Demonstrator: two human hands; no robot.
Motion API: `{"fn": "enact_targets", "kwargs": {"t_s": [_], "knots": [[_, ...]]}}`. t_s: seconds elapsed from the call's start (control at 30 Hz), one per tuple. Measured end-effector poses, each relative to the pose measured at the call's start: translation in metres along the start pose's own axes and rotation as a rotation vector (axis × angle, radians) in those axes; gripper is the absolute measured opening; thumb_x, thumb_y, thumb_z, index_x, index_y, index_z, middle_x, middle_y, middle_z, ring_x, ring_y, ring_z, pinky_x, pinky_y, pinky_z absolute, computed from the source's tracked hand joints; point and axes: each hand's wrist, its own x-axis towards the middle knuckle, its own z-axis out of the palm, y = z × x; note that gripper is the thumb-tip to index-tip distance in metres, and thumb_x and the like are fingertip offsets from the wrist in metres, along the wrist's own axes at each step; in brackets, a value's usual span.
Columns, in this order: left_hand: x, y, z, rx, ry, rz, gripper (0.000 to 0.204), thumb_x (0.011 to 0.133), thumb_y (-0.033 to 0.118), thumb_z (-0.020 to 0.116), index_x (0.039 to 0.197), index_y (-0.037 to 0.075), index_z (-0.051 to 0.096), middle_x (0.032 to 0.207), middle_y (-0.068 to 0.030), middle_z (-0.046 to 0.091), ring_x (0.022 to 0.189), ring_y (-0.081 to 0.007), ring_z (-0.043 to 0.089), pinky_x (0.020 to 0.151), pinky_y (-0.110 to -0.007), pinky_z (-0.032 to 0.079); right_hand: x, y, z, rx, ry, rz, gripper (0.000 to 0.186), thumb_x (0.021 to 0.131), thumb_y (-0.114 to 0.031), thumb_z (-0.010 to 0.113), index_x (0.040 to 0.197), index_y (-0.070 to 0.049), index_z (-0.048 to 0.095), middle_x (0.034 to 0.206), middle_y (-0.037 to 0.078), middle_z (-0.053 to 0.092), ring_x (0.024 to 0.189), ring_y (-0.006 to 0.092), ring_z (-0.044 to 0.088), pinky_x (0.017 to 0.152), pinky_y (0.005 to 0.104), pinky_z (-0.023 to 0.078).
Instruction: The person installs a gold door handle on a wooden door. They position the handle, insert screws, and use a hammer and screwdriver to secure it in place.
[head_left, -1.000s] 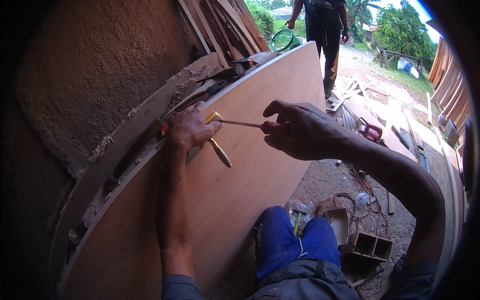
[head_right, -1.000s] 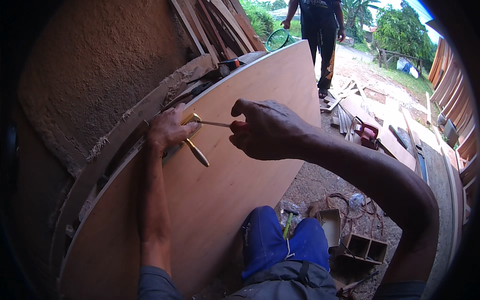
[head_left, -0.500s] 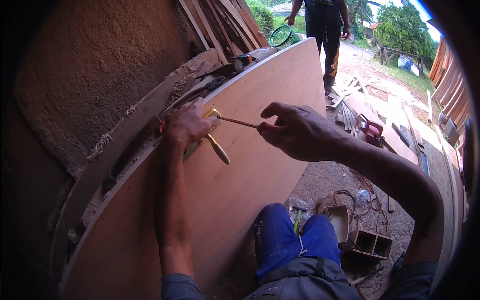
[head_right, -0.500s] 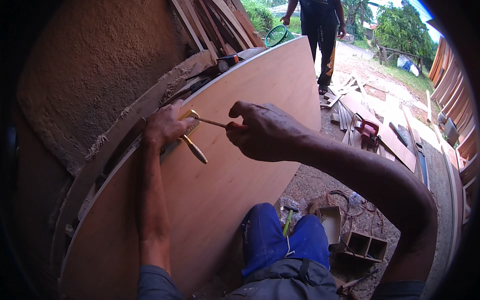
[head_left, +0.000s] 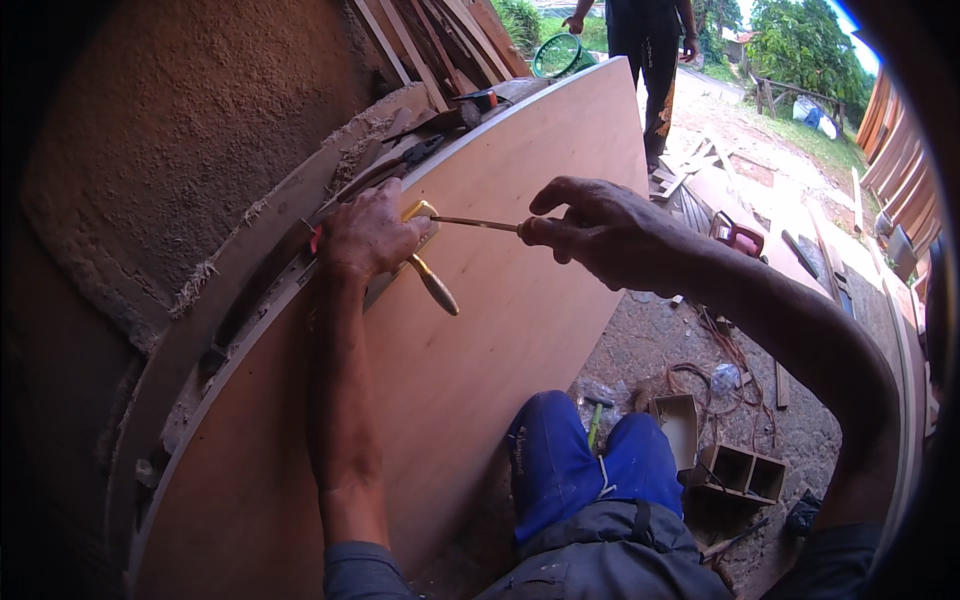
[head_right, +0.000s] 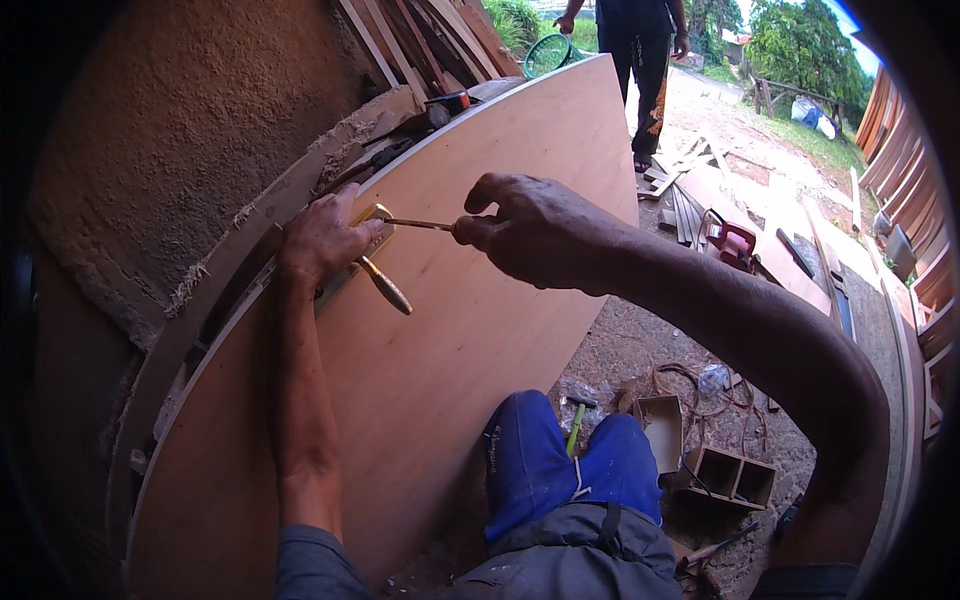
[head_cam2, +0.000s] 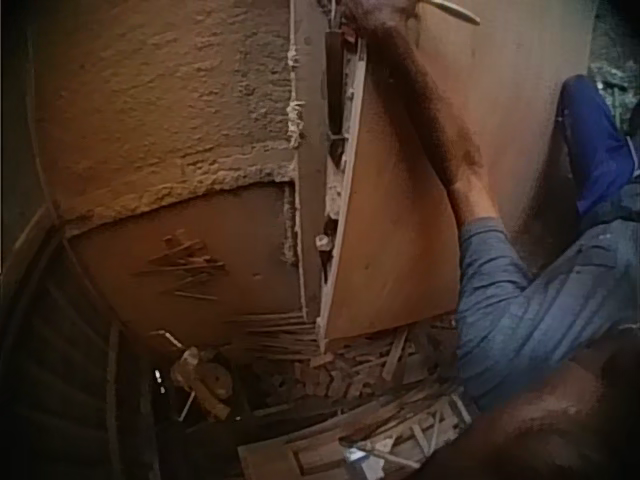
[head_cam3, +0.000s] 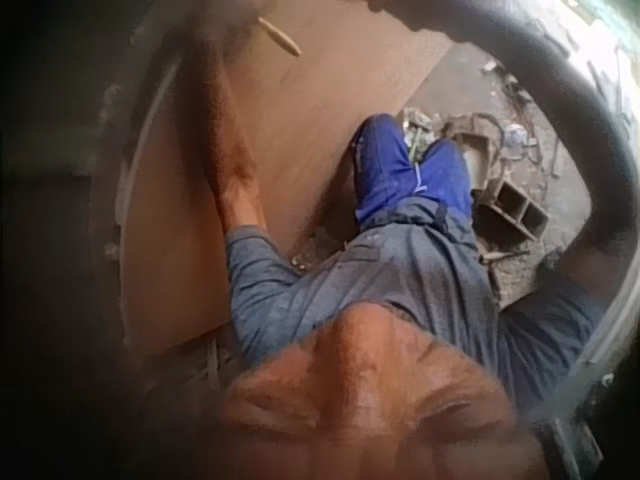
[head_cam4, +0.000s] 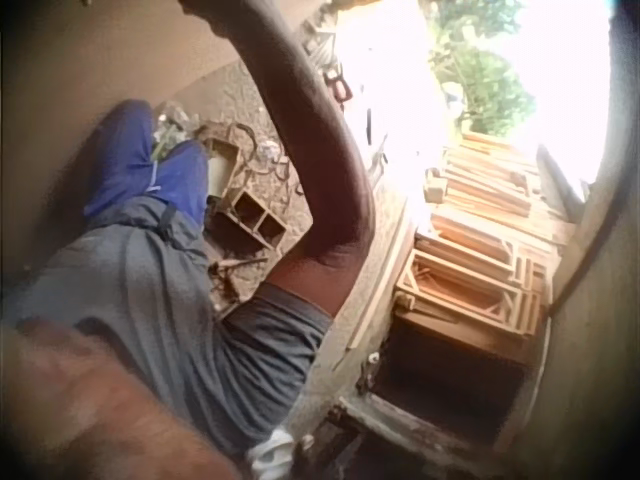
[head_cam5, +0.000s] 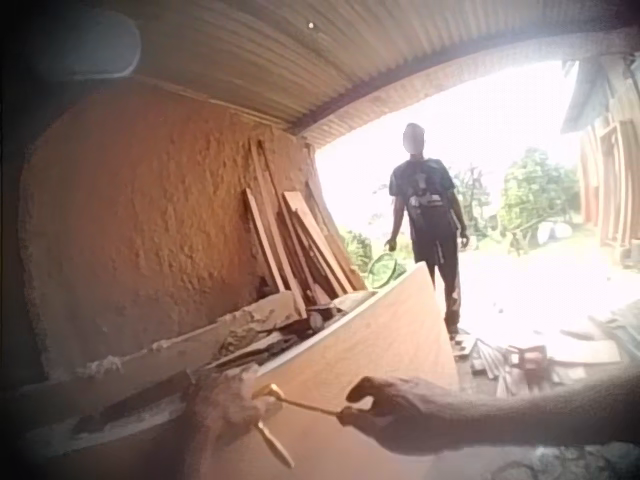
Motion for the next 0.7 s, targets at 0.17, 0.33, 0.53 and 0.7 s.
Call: {"fn": "enact_targets", "kwargs": {"t_s": [0.17,0.33,0.53,0.7], "knots": [[0.000,0.011,-0.018,0.006,-0.080,-0.021,0.069,0.090,0.049,0.067,0.146,0.009,0.052,0.137,-0.0206,0.065,0.128,-0.0388,0.061,0.108,-0.050,0.047,-0.012,0.017,0.002,-1.266,0.374,-0.896,0.026,0.100,-0.016,0.063,0.119,0.001,0.064,0.094,0.015,0.071,0.071,0.0218,0.070,0.057,0.0309,0.055],[0.003,0.014,-0.007,-0.010,-0.081,-0.048,0.069,0.090,0.047,0.068,0.147,0.012,0.053,0.136,-0.0206,0.066,0.127,-0.0388,0.061,0.108,-0.049,0.047,-0.003,0.014,0.016,-1.006,0.267,-0.601,0.022,0.101,-0.014,0.060,0.116,-0.004,0.072,0.087,0.011,0.071,0.063,0.0165,0.066,0.053,0.0301,0.052],[0.002,0.001,-0.005,-0.058,-0.059,-0.026,0.064,0.089,0.046,0.068,0.141,0.011,0.057,0.134,-0.0199,0.067,0.125,-0.0388,0.063,0.107,-0.049,0.047,0.001,0.003,0.013,-0.350,0.138,-0.412,0.034,0.097,-0.026,0.073,0.116,0.000,0.061,0.105,0.018,0.075,0.101,0.0313,0.074,0.083,0.0412,0.060],[0.004,0.003,-0.006,-0.049,-0.048,-0.011,0.064,0.089,0.046,0.068,0.141,0.011,0.057,0.133,-0.0200,0.067,0.126,-0.0382,0.063,0.107,-0.049,0.047,-0.010,0.006,0.018,-1.455,0.251,-0.779,0.032,0.092,-0.014,0.072,0.119,0.003,0.068,0.111,0.018,0.073,0.084,0.0262,0.076,0.074,0.0405,0.061]]}}
